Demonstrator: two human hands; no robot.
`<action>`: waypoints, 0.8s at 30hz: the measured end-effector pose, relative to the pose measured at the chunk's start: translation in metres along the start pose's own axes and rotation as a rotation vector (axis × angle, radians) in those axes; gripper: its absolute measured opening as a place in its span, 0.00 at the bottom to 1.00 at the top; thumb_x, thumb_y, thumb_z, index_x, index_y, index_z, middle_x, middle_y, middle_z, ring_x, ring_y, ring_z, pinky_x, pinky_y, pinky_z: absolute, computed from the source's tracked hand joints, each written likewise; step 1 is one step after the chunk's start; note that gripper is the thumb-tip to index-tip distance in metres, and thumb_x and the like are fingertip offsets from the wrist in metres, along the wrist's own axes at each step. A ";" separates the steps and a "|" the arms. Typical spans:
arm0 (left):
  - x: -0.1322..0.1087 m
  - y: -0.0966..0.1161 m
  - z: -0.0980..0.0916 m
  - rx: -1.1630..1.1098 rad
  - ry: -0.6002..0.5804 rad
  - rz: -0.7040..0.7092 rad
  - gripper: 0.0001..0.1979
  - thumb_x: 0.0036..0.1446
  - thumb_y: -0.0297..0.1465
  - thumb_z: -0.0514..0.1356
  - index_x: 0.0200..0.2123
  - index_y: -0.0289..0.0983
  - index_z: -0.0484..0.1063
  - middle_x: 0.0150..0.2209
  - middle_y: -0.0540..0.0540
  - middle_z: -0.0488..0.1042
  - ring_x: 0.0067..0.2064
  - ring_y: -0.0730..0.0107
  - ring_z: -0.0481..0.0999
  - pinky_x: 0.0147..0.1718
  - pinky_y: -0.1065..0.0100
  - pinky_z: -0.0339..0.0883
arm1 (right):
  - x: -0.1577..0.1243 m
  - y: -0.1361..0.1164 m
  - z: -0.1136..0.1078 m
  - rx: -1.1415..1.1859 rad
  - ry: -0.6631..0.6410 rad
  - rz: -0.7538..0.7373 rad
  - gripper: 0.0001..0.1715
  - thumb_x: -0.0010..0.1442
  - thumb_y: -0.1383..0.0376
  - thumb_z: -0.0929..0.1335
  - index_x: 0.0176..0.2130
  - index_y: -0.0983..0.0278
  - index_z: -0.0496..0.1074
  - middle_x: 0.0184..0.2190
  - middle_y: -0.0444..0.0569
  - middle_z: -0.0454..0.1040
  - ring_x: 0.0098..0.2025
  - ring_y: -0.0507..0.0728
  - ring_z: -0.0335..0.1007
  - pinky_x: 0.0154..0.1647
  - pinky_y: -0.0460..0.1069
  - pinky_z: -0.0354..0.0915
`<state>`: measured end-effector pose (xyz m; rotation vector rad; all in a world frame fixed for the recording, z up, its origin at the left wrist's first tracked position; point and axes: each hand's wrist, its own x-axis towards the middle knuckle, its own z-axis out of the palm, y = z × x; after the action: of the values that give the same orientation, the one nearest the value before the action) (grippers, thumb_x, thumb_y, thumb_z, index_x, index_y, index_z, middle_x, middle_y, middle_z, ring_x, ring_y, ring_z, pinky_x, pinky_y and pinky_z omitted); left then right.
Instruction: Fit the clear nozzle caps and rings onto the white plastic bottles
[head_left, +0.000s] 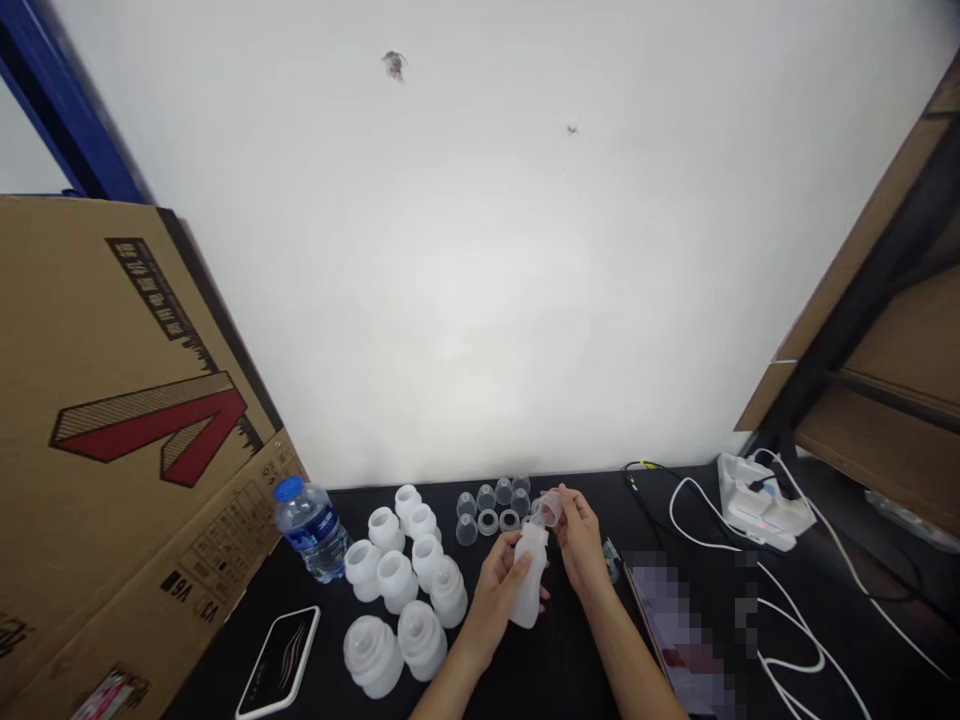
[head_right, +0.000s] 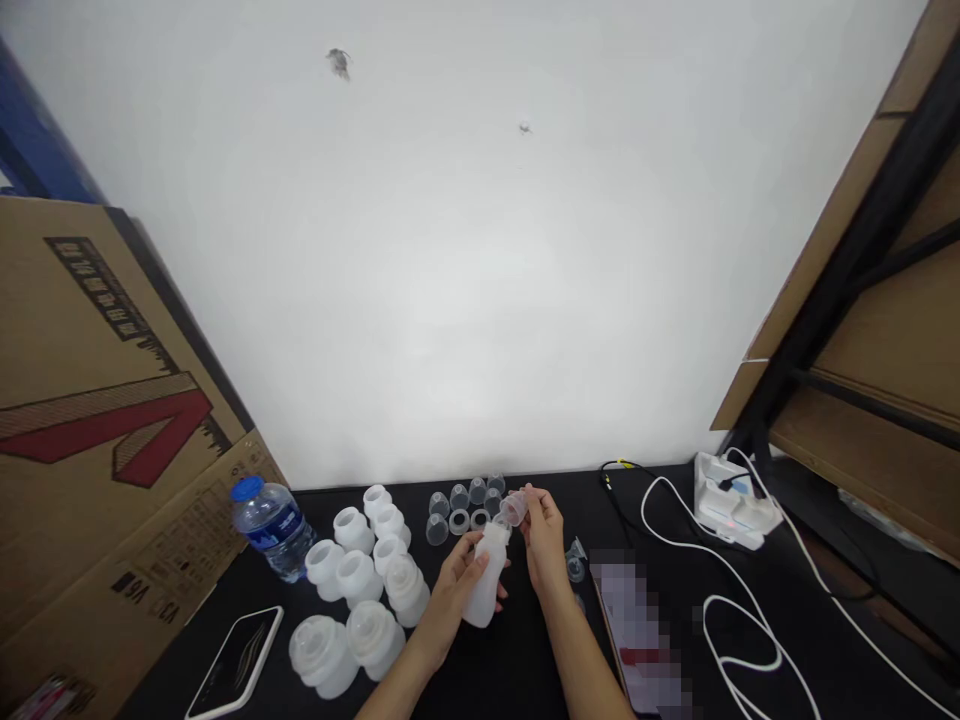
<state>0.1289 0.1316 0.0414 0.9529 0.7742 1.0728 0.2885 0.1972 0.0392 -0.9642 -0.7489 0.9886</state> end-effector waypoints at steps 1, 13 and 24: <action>0.000 -0.001 0.000 -0.019 -0.031 -0.015 0.37 0.57 0.58 0.71 0.57 0.36 0.73 0.44 0.38 0.84 0.30 0.65 0.83 0.27 0.67 0.78 | -0.003 0.004 0.001 0.065 0.008 0.032 0.31 0.55 0.38 0.79 0.38 0.59 0.74 0.34 0.48 0.83 0.34 0.60 0.80 0.37 0.53 0.76; 0.000 -0.010 -0.001 -0.016 0.062 -0.004 0.35 0.64 0.61 0.62 0.58 0.39 0.67 0.38 0.43 0.83 0.29 0.65 0.82 0.28 0.66 0.75 | -0.036 0.010 0.006 0.081 -0.325 0.177 0.43 0.60 0.37 0.75 0.64 0.55 0.70 0.54 0.58 0.82 0.43 0.65 0.83 0.34 0.54 0.74; -0.011 -0.009 -0.007 0.070 0.059 0.042 0.39 0.57 0.68 0.62 0.56 0.45 0.64 0.50 0.41 0.80 0.44 0.52 0.83 0.35 0.60 0.78 | -0.062 -0.005 0.009 -0.028 -0.576 0.156 0.75 0.49 0.53 0.86 0.76 0.45 0.41 0.66 0.59 0.71 0.54 0.67 0.81 0.52 0.60 0.77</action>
<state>0.1226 0.1210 0.0308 1.0041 0.8473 1.1204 0.2594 0.1413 0.0417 -0.7709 -1.1778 1.4218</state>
